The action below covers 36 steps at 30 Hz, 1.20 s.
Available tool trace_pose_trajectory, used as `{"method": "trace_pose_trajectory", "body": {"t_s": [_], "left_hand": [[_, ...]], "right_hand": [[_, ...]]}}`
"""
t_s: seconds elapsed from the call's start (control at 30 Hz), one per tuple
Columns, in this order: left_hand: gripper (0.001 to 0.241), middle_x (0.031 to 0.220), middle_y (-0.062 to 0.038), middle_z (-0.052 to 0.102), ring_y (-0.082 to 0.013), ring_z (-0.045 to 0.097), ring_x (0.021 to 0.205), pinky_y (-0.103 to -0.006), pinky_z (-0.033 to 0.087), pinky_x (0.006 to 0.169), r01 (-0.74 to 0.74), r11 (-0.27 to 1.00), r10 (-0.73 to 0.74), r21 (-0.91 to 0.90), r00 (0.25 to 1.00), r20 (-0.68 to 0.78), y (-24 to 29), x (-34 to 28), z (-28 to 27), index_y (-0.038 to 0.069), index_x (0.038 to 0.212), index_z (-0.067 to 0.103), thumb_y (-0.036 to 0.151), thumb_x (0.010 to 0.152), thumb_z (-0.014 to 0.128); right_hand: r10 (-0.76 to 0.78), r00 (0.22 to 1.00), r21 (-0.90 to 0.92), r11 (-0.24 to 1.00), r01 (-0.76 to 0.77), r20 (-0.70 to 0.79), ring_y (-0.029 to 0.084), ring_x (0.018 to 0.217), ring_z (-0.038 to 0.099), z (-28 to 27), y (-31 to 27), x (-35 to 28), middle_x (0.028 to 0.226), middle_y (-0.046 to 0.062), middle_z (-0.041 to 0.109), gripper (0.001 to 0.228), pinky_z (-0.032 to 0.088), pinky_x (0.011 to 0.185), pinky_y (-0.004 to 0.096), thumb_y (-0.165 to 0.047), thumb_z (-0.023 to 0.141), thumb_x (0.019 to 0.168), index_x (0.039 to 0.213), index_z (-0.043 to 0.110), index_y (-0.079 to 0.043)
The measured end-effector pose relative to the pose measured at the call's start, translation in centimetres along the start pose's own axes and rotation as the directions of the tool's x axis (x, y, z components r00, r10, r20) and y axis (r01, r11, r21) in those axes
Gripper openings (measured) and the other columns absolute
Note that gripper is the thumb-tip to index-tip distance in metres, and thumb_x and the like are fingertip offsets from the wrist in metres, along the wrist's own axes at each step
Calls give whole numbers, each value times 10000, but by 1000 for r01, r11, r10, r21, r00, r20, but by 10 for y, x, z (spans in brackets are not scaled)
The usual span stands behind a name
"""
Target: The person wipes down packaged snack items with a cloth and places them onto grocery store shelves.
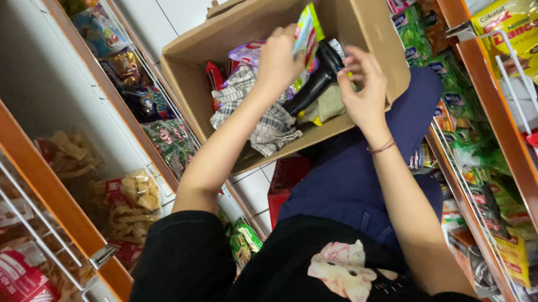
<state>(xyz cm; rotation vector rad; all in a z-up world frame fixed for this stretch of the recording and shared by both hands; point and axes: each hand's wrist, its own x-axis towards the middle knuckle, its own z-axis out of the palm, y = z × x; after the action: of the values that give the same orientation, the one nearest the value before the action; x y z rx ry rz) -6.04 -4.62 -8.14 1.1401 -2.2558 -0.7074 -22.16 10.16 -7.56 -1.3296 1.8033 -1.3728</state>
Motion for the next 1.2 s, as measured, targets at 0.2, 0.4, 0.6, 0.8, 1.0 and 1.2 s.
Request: {"method": "trace_pose_trajectory", "body": {"t_s": [0.2, 0.4, 0.6, 0.8, 1.0, 1.2], "left_hand": [[547, 980, -132, 687, -218, 764, 872, -352, 628, 710, 301, 436, -209, -848, 950, 230, 66, -37, -74, 122, 1246, 326, 29, 871, 714], [235, 688, -74, 665, -205, 692, 656, -339, 540, 612, 366, 699, -196, -614, 924, 328, 97, -52, -51, 37, 943, 576, 212, 1085, 510], [206, 829, -161, 685, -368, 668, 778, -491, 498, 682, -94, 965, 176, -247, 926, 335, 58, -24, 23, 42, 1055, 675, 227, 1002, 603], [276, 1129, -85, 662, -289, 559, 1130, -541, 415, 911, -530, 785, 352, 322, 808, 472, 43, -51, 100, 46, 1055, 725, 259, 893, 653], [257, 992, -65, 704, -251, 600, 1103, -514, 410, 1004, -529, 740, 448, 416, 848, 281, 26, -54, 110, 48, 1091, 734, 190, 895, 650], [238, 970, -162, 726, -337, 710, 912, -470, 562, 872, 47, 945, 20, -325, 980, 198, 51, -28, 14, 49, 1141, 739, 208, 969, 700]], "right_hand": [[241, 899, 793, 425, -436, 366, 239, 1388, 574, -14, -19, -5, 1505, 133, 552, 795, 484, 1189, 391, -221, 694, 976, 1623, 308, 35], [190, 891, 856, 253, -450, 412, 414, 1353, 574, -46, -53, -14, 1504, 296, 545, 982, 445, 1199, 548, -612, 570, 928, 1641, 318, 15], [234, 936, 951, 104, -292, 262, 396, 1198, 594, -93, -45, -35, 1343, 245, 562, 893, 486, 1055, 662, -666, 467, 987, 1581, 368, -6], [262, 939, 947, 171, -271, 222, 416, 1240, 614, -107, -25, -42, 1397, 255, 538, 960, 491, 1054, 668, -707, 449, 971, 1636, 377, -18], [282, 937, 949, 176, -262, 206, 425, 1222, 624, -106, -28, -46, 1443, 282, 562, 940, 499, 1051, 642, -697, 427, 986, 1639, 377, -23], [226, 956, 901, 347, -260, 189, 401, 1214, 631, -104, -39, -51, 1396, 276, 572, 1058, 509, 1088, 545, -822, 438, 941, 1598, 409, 6]]}}
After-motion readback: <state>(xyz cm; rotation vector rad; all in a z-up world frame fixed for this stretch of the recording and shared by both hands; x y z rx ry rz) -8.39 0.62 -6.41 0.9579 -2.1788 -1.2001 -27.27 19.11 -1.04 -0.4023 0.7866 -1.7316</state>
